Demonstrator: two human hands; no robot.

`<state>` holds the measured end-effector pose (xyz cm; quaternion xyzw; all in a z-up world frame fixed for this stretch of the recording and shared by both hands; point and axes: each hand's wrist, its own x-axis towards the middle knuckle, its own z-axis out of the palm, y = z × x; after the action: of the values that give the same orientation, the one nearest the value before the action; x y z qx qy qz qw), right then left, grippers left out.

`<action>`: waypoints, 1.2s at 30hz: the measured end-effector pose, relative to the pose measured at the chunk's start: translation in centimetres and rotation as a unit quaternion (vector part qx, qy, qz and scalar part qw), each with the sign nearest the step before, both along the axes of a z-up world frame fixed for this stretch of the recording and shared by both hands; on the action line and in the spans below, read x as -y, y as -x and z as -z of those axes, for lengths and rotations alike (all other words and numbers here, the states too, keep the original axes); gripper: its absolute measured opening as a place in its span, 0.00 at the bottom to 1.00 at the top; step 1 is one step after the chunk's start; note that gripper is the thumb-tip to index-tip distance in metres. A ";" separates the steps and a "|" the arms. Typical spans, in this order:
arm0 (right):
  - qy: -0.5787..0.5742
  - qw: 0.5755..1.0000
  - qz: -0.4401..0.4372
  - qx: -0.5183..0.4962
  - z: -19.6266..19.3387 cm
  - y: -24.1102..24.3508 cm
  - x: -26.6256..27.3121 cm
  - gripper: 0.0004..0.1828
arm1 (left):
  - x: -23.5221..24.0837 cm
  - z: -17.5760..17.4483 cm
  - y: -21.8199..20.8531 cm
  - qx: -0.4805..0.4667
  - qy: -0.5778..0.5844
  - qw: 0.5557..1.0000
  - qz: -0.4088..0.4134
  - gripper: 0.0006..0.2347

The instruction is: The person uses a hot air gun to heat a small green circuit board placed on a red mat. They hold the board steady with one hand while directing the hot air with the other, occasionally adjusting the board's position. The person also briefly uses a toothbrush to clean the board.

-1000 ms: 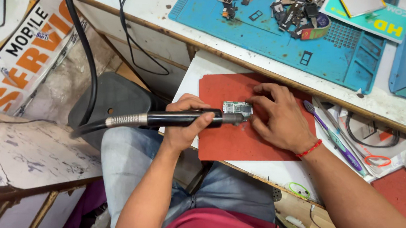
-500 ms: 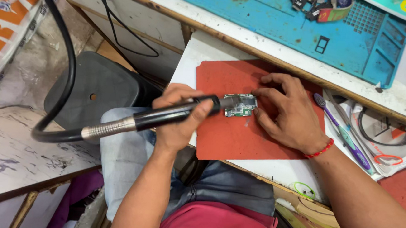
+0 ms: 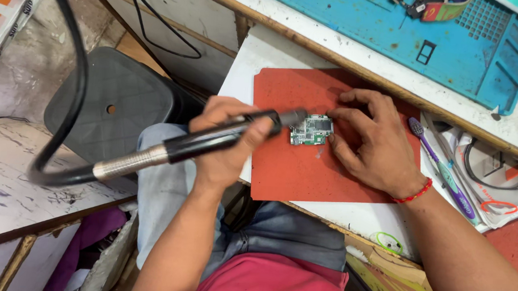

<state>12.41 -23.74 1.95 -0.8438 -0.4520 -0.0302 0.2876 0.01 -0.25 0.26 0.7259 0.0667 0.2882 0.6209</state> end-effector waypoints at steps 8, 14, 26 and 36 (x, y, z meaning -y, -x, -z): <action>-0.007 1.000 0.007 -0.008 -0.2 0.2 -0.1 0.19 | 0.1 -0.1 0.2 -0.005 -0.026 1.000 -0.011 0.13; -0.006 1.000 0.009 -0.006 0.3 0.2 0.2 0.20 | 0.0 0.6 0.5 0.023 -0.061 0.997 0.038 0.14; -0.043 0.999 -0.009 0.017 -1.0 -0.3 -0.4 0.18 | 0.1 -0.3 -0.8 0.041 -0.067 0.996 0.050 0.15; -0.011 1.000 -0.008 -0.007 0.0 0.0 0.1 0.19 | -0.1 0.8 0.1 0.019 -0.044 0.998 0.038 0.14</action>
<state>12.42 -23.85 1.99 -0.8372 -0.4562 -0.0271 0.3004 -0.07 -0.12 -0.51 0.7492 0.0146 0.2811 0.5995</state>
